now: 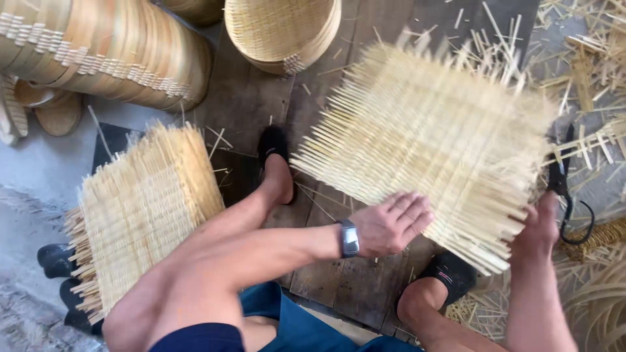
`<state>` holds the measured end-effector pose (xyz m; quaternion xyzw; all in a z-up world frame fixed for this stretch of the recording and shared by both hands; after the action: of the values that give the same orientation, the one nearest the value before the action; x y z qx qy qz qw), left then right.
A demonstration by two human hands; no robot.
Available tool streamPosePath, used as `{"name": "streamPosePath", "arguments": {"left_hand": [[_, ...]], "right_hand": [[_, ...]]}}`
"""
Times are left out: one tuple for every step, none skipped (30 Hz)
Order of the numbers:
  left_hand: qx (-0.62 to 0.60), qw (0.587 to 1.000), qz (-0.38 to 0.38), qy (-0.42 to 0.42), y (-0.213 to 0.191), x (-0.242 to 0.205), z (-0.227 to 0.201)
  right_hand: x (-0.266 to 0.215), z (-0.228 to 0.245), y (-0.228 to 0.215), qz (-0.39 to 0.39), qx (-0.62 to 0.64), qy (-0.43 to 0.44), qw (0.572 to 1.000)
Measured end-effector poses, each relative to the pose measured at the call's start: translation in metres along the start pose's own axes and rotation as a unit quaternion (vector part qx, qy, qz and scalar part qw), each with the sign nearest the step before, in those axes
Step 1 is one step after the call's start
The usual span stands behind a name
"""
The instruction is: Weaving bamboo strips and using a circular frame to construct a basket lid or base, then trimming excess material with scissors.
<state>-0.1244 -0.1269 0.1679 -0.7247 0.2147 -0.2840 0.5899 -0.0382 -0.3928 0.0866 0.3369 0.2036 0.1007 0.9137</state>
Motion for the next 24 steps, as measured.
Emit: {"name": "streamPosePath", "arguments": {"left_hand": [[-0.007, 1.0, -0.001, 0.005, 0.022, -0.001, -0.004], [0.004, 1.0, 0.02, 0.001, 0.045, -0.001, -0.007], [0.016, 0.999, 0.04, -0.004, 0.068, -0.002, -0.011], [0.009, 0.999, 0.039, -0.001, 0.08, -0.001, -0.008], [-0.042, 0.998, 0.034, -0.023, 0.092, -0.001, -0.001], [-0.094, 0.994, 0.029, -0.046, 0.104, -0.002, 0.006], [-0.096, 0.994, 0.03, -0.047, 0.104, -0.003, 0.027], [-0.142, 0.975, -0.068, -0.159, 0.101, -0.004, 0.053], [-0.182, 0.932, -0.164, -0.266, 0.098, -0.008, 0.079], [-0.184, 0.932, -0.161, -0.267, 0.085, -0.011, 0.109], [-0.171, 0.859, -0.203, -0.437, 0.073, -0.016, 0.148], [-0.152, 0.755, -0.236, -0.592, 0.06, -0.021, 0.184], [-0.154, 0.756, -0.234, -0.591, 0.068, -0.031, 0.203], [-0.288, 0.707, -0.151, -0.628, 0.083, -0.041, 0.223], [-0.413, 0.638, -0.063, -0.647, 0.097, -0.05, 0.242], [-0.415, 0.638, -0.061, -0.646, 0.097, -0.05, 0.245], [-0.511, 0.577, -0.041, -0.636, 0.1, -0.048, 0.246], [-0.599, 0.507, -0.021, -0.619, 0.103, -0.046, 0.247], [-0.602, 0.506, -0.014, -0.618, 0.101, -0.046, 0.245], [-0.633, 0.473, -0.013, -0.612, 0.1, -0.045, 0.243], [-0.664, 0.442, -0.015, -0.603, 0.097, -0.041, 0.244], [-0.667, 0.443, -0.01, -0.6, 0.099, -0.041, 0.245], [-0.668, 0.446, -0.012, -0.595, 0.102, -0.043, 0.243], [-0.67, 0.45, -0.015, -0.591, 0.104, -0.044, 0.241]], "right_hand": [[0.013, -0.004, -0.021, -0.008, -0.002, -0.001, 1.0], [0.024, -0.01, -0.046, -0.089, -0.097, 0.064, 0.989], [0.035, -0.014, -0.071, -0.165, -0.187, 0.132, 0.959], [0.038, -0.009, -0.063, -0.173, -0.189, 0.133, 0.957], [0.044, -0.006, -0.053, -0.18, -0.216, 0.138, 0.95], [0.051, -0.003, -0.043, -0.187, -0.242, 0.143, 0.941], [0.053, -0.001, -0.034, -0.188, -0.242, 0.146, 0.941], [0.055, 0.001, -0.025, -0.19, -0.244, 0.137, 0.941], [0.057, 0.002, -0.016, -0.192, -0.246, 0.129, 0.941], [0.057, 0.001, -0.016, -0.194, -0.245, 0.132, 0.941], [0.06, 0.003, -0.015, -0.191, -0.247, 0.123, 0.942], [0.062, 0.005, -0.014, -0.188, -0.249, 0.114, 0.943], [0.063, 0.004, -0.018, -0.191, -0.248, 0.114, 0.943], [0.064, 0.003, -0.021, -0.186, -0.251, 0.11, 0.944], [0.067, 0.003, -0.024, -0.181, -0.253, 0.106, 0.944], [0.072, 0.004, -0.022, -0.184, -0.253, 0.106, 0.944], [0.074, 0.007, -0.021, -0.184, -0.264, 0.101, 0.941], [0.077, 0.009, -0.021, -0.184, -0.276, 0.097, 0.939], [0.077, 0.008, -0.02, -0.191, -0.275, 0.099, 0.937], [0.076, 0.007, -0.018, -0.189, -0.275, 0.098, 0.937], [0.079, 0.009, -0.017, -0.187, -0.276, 0.093, 0.938], [0.081, 0.01, -0.014, -0.194, -0.277, 0.091, 0.937], [0.08, 0.011, -0.013, -0.192, -0.267, 0.092, 0.94], [0.079, 0.011, -0.012, -0.191, -0.257, 0.093, 0.943]]}}
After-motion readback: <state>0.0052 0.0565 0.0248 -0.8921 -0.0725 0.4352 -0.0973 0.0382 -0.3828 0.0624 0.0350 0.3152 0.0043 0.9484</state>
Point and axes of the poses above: each hand's wrist, its own x-axis towards the middle knuckle, its own y-axis out of the palm, z = x × y, the point moved 2 cm from there along x, towards the middle knuckle, and after that the axes turned 4 degrees about -y, right-handed, at the moved point
